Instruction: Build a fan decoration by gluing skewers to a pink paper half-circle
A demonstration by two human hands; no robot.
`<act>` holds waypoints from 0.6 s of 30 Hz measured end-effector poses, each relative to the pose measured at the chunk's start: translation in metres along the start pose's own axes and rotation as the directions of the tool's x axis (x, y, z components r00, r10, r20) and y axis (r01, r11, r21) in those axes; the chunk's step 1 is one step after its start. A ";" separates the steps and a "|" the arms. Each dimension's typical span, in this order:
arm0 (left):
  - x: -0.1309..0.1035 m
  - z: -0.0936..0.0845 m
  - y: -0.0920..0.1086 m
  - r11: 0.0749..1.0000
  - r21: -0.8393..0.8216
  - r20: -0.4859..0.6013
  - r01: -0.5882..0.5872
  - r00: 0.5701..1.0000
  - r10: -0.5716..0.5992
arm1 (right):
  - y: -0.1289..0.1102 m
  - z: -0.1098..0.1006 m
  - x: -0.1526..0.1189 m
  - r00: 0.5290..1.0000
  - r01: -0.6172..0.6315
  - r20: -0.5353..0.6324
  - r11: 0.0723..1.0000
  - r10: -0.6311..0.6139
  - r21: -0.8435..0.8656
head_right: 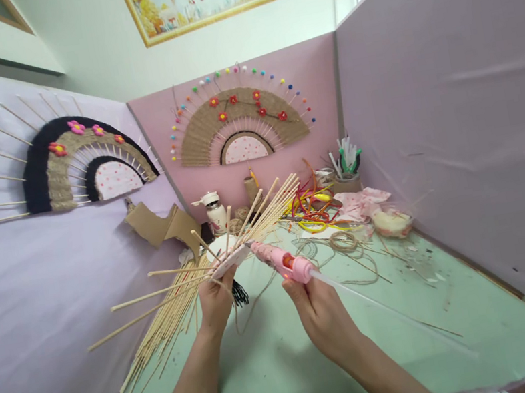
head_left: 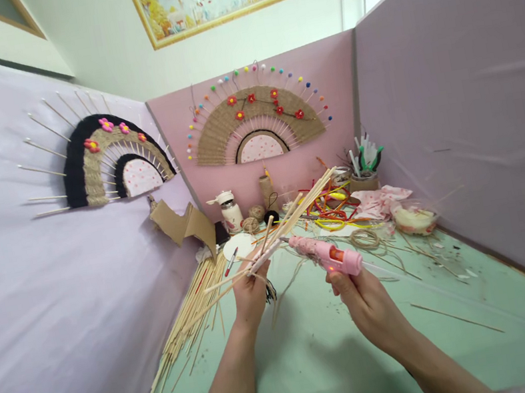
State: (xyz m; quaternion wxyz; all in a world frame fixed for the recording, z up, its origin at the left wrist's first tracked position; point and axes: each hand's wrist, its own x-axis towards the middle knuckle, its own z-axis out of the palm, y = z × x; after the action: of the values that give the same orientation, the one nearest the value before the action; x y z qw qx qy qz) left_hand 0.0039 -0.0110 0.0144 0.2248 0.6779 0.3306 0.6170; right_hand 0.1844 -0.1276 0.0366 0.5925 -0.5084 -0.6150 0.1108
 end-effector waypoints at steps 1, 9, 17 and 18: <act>0.000 0.000 0.000 1.000 -0.003 0.004 0.004 1.000 -0.004 | 0.000 0.000 0.000 1.000 -0.012 0.006 1.000 0.012 0.005; 0.000 0.000 0.003 0.999 -0.050 0.006 0.018 1.000 -0.018 | -0.002 -0.002 0.001 0.998 -0.064 0.006 0.998 0.064 0.020; -0.001 0.000 0.001 0.995 -0.088 -0.022 0.055 0.998 -0.057 | 0.000 -0.002 0.004 0.999 -0.036 0.001 0.999 0.036 0.001; -0.001 -0.001 0.002 0.994 -0.095 -0.021 0.056 0.998 -0.058 | 0.001 -0.002 0.005 1.000 -0.025 0.000 1.000 0.025 -0.013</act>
State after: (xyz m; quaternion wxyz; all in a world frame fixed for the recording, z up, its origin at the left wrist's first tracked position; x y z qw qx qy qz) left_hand 0.0037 -0.0130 0.0156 0.2698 0.6495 0.3229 0.6333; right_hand 0.1880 -0.1247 0.0396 0.5877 -0.5199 -0.6094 0.1143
